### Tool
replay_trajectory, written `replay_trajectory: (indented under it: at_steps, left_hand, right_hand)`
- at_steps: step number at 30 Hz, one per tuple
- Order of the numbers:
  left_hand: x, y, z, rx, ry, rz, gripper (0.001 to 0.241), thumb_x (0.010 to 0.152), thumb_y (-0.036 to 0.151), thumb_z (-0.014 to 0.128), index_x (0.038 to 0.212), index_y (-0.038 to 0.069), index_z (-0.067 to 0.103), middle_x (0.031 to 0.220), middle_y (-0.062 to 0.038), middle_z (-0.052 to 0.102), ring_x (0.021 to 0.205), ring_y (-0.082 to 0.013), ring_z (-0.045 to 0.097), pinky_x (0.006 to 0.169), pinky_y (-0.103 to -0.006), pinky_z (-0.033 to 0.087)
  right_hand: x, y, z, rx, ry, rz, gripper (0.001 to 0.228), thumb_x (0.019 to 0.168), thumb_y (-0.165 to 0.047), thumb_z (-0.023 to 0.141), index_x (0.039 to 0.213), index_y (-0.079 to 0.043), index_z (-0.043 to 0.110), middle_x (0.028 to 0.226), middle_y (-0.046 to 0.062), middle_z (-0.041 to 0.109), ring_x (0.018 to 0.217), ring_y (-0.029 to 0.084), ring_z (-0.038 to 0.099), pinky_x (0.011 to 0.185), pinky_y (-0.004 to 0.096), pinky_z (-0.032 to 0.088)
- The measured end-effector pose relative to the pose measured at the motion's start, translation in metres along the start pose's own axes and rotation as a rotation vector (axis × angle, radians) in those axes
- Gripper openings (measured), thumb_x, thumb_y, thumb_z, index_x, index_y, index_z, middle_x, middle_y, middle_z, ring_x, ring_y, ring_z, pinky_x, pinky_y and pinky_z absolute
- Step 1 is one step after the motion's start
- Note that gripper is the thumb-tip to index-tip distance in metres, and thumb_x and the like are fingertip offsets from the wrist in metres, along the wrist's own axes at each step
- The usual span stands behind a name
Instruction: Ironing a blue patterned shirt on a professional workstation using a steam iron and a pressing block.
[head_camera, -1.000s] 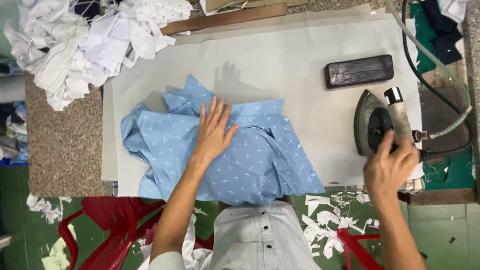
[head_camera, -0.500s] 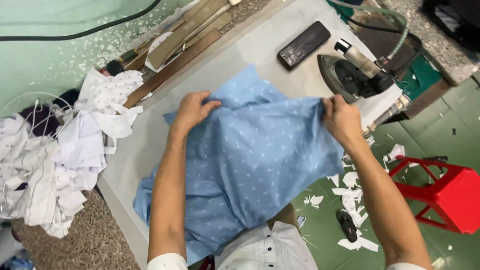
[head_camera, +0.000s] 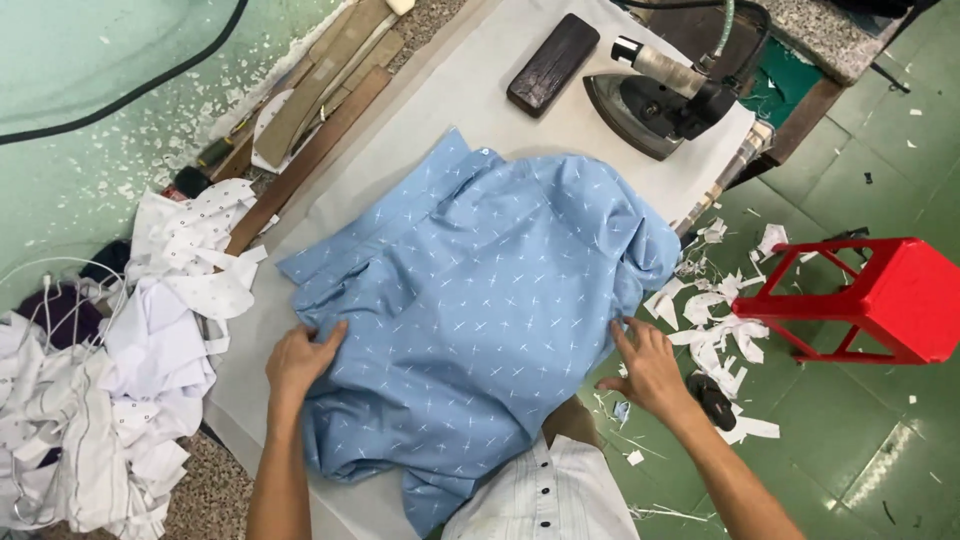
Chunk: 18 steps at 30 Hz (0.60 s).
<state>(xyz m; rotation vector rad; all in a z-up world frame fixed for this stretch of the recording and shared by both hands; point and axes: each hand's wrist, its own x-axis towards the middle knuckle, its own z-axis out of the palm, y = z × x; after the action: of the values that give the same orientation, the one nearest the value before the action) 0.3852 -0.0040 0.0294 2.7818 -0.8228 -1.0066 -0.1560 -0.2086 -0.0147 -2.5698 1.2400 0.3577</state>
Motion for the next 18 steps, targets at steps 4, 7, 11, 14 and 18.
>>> replay_trajectory:
  at_steps: [4, 7, 11, 14, 18]
  left_hand:
    - [-0.030, 0.015, -0.008, 0.060, -0.150, 0.029, 0.096, 0.082, 0.082, 0.058, 0.129, -0.001, 0.070, 0.123, -0.027, 0.073, 0.121, -0.0436, 0.066, 0.100, -0.0544, 0.051]
    - [-0.015, -0.022, 0.020, -0.034, -0.097, 0.092, 0.062, 0.091, 0.063, 0.068, 0.110, 0.005, 0.080, 0.105, -0.019, 0.079, 0.106, -0.0356, 0.074, 0.088, -0.0447, 0.058]
    - [-0.027, -0.059, -0.006, -0.027, -0.033, 0.092, 0.055, 0.089, 0.050, 0.072, 0.105, -0.002, 0.081, 0.110, -0.024, 0.076, 0.112, -0.0455, 0.069, 0.093, -0.0526, 0.056]
    - [-0.041, -0.087, -0.018, 0.100, -0.056, 0.030, 0.059, 0.086, 0.058, 0.066, 0.099, 0.002, 0.079, 0.098, -0.017, 0.077, 0.097, -0.0377, 0.069, 0.085, -0.0467, 0.053]
    - [-0.058, -0.088, -0.018, 0.115, -0.140, -0.078, 0.060, 0.087, 0.060, 0.064, 0.104, 0.005, 0.078, 0.102, -0.011, 0.080, 0.093, -0.0291, 0.073, 0.092, -0.0408, 0.054]
  right_hand:
    - [0.007, -0.014, 0.038, -0.092, 0.231, -0.092, 0.072, 0.064, -0.055, 0.084, 0.124, -0.019, 0.068, 0.138, 0.010, 0.054, 0.125, 0.030, 0.052, 0.104, 0.047, 0.042]
    - [0.012, -0.011, 0.058, -0.018, 0.472, -0.240, 0.010, 0.091, -0.031, 0.065, 0.092, -0.024, 0.072, 0.110, 0.003, 0.065, 0.107, 0.024, 0.060, 0.094, 0.041, 0.044]
    - [-0.009, -0.011, 0.067, 0.024, 0.470, -0.269, 0.019, 0.097, -0.032, 0.056, 0.084, -0.024, 0.067, 0.099, -0.002, 0.064, 0.102, 0.019, 0.061, 0.096, 0.038, 0.044]
    - [-0.041, -0.027, 0.041, 0.042, 0.380, -0.321, 0.013, 0.095, -0.018, 0.057, 0.087, -0.015, 0.068, 0.096, 0.003, 0.061, 0.097, 0.025, 0.057, 0.090, 0.041, 0.045]
    - [-0.074, -0.041, 0.049, 0.056, 0.230, -0.363, 0.010, 0.087, -0.002, 0.060, 0.087, -0.009, 0.068, 0.093, 0.006, 0.060, 0.088, 0.027, 0.051, 0.076, 0.040, 0.040]
